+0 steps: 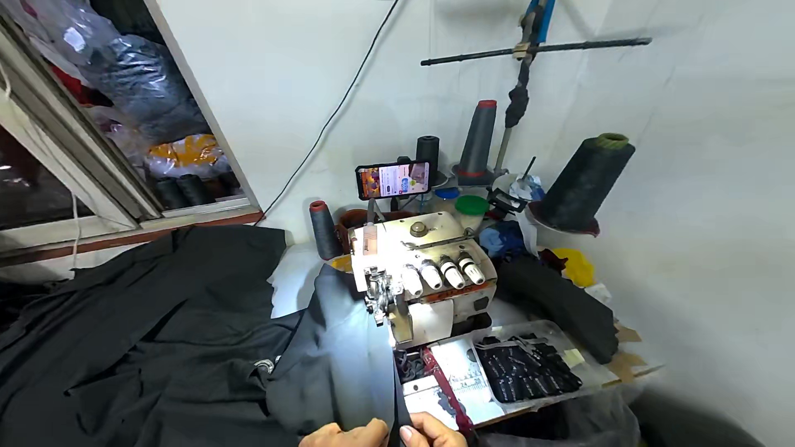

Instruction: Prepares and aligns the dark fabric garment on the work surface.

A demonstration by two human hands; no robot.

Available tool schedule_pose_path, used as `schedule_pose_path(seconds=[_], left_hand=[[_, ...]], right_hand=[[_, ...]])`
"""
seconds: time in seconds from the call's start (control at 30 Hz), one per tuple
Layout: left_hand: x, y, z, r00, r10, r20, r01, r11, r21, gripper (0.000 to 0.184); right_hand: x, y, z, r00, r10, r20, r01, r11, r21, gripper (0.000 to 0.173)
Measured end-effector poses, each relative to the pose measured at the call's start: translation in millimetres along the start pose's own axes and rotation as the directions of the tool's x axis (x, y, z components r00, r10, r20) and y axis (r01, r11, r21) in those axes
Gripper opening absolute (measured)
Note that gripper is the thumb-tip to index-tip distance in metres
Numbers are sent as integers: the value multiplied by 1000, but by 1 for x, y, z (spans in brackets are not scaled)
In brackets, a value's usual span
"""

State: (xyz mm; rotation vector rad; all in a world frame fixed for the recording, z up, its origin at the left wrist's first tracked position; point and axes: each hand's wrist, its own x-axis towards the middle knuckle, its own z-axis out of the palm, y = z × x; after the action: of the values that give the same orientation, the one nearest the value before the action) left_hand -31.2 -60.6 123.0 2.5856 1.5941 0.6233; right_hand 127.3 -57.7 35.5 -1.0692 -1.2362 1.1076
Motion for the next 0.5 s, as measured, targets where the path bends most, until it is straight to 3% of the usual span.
schedule_pose_path(seconds=[0.1,0.23,0.5], left_hand=[[19,3,3,995,-86,-41,85,996,-17,15],[50,-8,21,965,-130,-229,134,991,-2,13],[69,-31,32,949,-11,-314,11,1000,-2,15]], right_hand=[[16,-9,8,999,-18,-46,19,1000,24,16],[46,-15,19,995,-47,-88,49,999,18,18],[72,-6,26,985,-94,-144,99,995,29,17]])
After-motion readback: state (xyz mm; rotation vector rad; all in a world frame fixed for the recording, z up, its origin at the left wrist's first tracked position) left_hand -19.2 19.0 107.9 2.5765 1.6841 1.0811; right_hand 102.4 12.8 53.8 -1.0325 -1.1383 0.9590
